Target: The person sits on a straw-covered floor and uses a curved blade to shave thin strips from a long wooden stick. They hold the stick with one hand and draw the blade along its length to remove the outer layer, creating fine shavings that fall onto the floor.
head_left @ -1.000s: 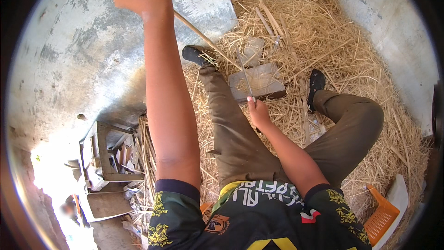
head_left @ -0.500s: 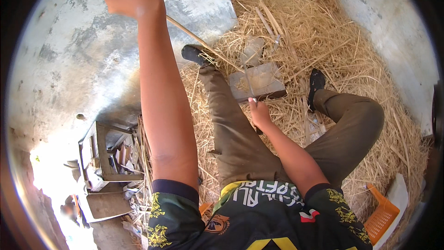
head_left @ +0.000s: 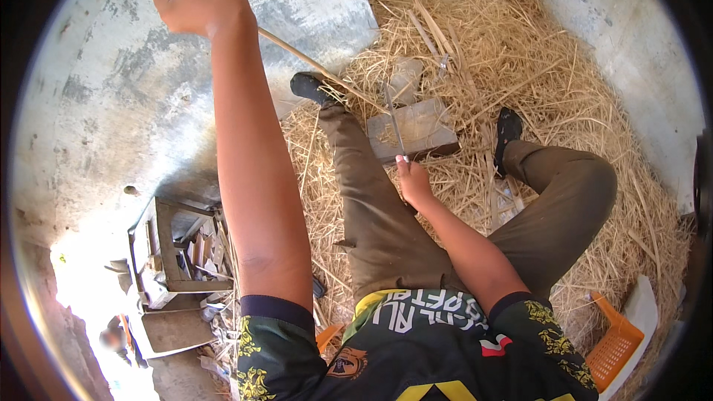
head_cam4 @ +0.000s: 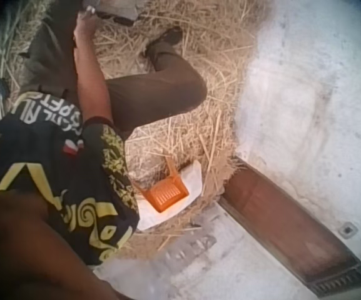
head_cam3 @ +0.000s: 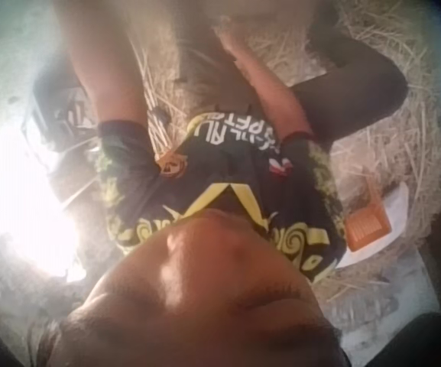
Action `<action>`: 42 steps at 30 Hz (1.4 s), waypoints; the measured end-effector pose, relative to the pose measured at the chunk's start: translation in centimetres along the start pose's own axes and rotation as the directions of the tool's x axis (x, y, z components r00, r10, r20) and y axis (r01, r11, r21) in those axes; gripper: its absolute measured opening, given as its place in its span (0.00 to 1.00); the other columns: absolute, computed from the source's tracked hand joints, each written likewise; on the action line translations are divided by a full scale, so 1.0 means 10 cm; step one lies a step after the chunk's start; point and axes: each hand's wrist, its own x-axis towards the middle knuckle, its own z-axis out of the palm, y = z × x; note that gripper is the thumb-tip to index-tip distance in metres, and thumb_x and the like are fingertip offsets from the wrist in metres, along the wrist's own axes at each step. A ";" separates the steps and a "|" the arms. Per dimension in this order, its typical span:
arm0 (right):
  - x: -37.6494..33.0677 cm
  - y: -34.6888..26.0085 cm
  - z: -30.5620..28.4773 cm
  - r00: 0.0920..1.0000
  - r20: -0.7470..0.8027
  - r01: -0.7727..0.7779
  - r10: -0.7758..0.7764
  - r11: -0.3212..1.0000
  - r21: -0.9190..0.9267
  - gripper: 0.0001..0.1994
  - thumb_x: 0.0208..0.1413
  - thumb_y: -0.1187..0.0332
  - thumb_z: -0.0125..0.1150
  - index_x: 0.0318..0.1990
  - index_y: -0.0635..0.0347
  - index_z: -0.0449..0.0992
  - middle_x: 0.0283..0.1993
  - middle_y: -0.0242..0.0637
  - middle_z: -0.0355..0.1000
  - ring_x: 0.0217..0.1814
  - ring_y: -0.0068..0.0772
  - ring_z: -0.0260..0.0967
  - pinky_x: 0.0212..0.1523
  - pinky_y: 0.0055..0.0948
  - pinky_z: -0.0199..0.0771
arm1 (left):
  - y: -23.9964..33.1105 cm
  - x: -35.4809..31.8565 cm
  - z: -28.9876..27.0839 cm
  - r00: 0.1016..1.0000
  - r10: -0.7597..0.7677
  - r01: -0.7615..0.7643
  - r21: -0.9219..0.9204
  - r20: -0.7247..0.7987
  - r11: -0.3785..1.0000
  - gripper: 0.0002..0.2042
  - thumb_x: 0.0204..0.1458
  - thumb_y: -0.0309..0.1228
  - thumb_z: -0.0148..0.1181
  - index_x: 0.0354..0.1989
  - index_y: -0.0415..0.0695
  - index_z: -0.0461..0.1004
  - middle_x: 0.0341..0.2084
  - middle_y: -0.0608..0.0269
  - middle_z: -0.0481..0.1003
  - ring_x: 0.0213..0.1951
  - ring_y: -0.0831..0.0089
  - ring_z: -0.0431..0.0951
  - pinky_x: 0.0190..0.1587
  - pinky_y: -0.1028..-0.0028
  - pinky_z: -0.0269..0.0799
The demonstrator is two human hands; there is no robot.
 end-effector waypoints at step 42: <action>0.16 0.50 -0.10 0.990 -0.126 -0.053 0.062 0.996 0.078 0.32 0.67 0.41 0.49 0.23 0.64 0.68 0.16 0.39 0.65 0.21 0.37 0.66 0.28 0.42 0.65 | 0.11 -0.08 0.04 0.682 -0.072 0.656 -0.565 0.728 0.500 0.21 0.64 0.55 0.53 0.26 0.53 0.69 0.15 0.73 0.59 0.17 0.77 0.57 0.20 0.75 0.50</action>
